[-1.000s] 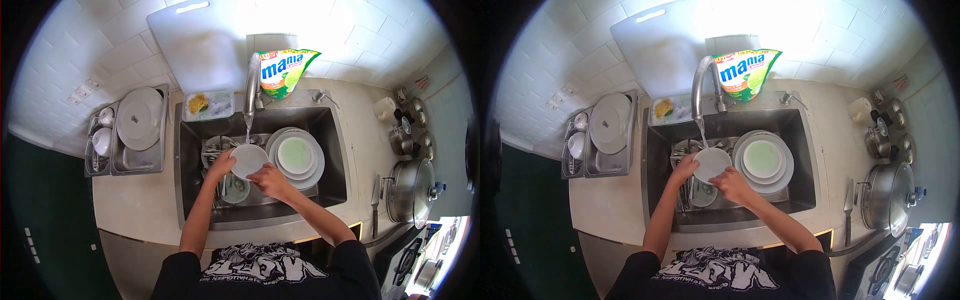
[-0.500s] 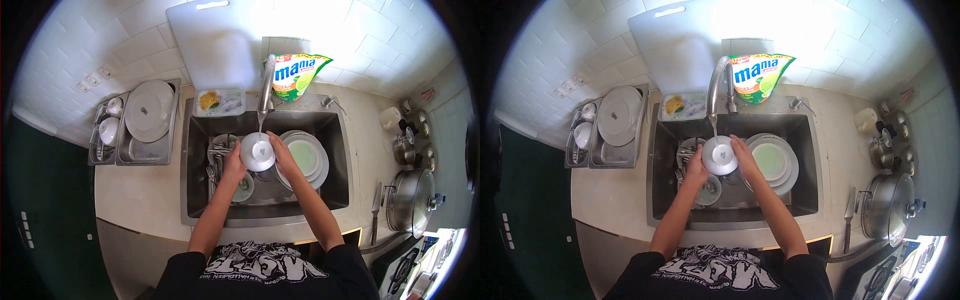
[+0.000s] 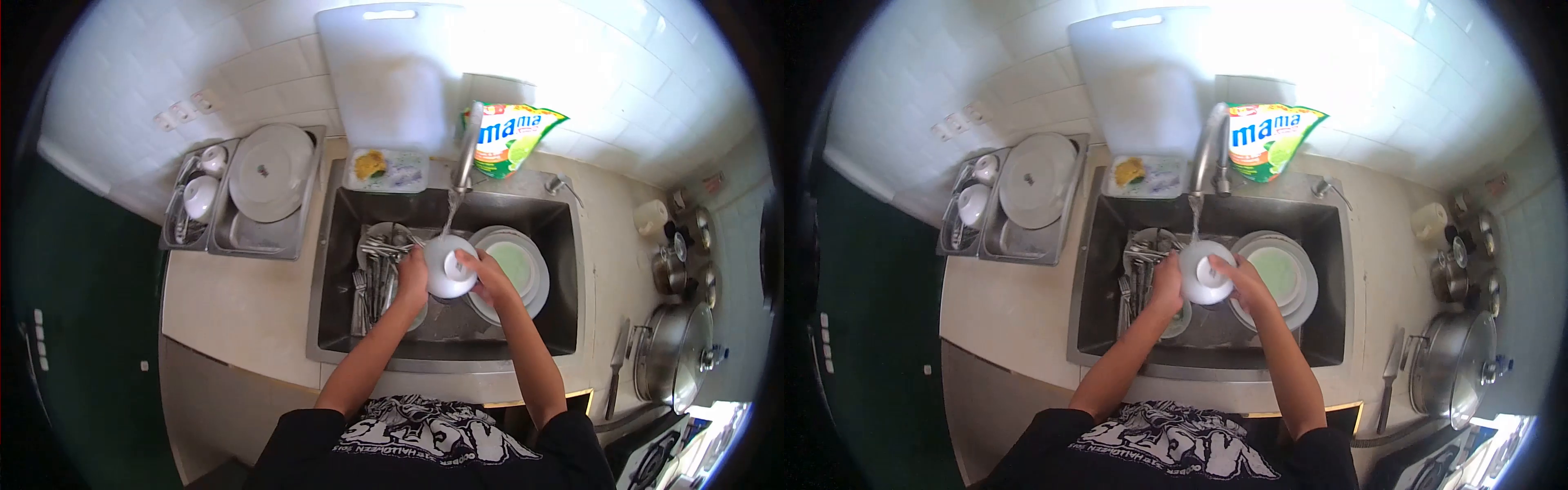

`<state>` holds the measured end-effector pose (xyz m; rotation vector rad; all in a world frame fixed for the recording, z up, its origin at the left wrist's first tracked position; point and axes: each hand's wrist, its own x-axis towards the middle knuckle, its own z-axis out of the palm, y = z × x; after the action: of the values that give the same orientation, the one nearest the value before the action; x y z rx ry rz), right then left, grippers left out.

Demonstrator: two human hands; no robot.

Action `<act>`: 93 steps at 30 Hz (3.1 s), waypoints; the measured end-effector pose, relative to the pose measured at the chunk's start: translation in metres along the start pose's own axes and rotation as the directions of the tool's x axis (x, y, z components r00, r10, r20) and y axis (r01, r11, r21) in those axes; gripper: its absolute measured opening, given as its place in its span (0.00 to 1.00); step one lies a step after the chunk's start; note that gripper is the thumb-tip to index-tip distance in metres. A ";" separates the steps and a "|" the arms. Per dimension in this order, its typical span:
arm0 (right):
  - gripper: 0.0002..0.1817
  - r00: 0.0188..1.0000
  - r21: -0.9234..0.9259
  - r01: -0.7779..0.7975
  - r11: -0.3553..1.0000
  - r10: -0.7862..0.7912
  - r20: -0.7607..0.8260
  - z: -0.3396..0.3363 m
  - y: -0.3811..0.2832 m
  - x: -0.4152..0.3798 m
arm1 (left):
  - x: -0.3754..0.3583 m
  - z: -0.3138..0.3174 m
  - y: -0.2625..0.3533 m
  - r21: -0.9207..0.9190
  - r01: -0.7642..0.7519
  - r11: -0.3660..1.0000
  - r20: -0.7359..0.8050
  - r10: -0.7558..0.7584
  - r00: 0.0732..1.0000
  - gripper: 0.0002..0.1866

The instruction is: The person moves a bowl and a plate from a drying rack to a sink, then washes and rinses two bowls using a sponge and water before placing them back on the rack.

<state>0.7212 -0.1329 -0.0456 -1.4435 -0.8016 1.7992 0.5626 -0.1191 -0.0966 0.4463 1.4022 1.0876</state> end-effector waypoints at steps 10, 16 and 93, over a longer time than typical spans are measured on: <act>0.31 0.996 0.536 0.065 0.842 -0.083 0.010 0.010 -0.005 -0.054 | -0.016 -0.040 0.010 0.096 -0.244 0.965 0.367 0.193 0.910 0.14; 0.36 0.974 0.283 0.226 0.932 -0.213 -0.079 0.002 0.007 -0.060 | -0.060 -0.045 0.034 0.115 -0.293 0.949 0.412 0.223 0.883 0.16; 0.58 0.811 -0.736 0.583 0.345 -0.304 0.500 0.581 -0.184 0.132 | 0.065 -0.411 0.325 0.743 -0.634 0.216 -0.025 0.955 0.296 0.59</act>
<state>0.1567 0.0544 0.1418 -1.2688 -2.2959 1.1164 0.0610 -0.0486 0.0521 1.7371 2.0592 1.6825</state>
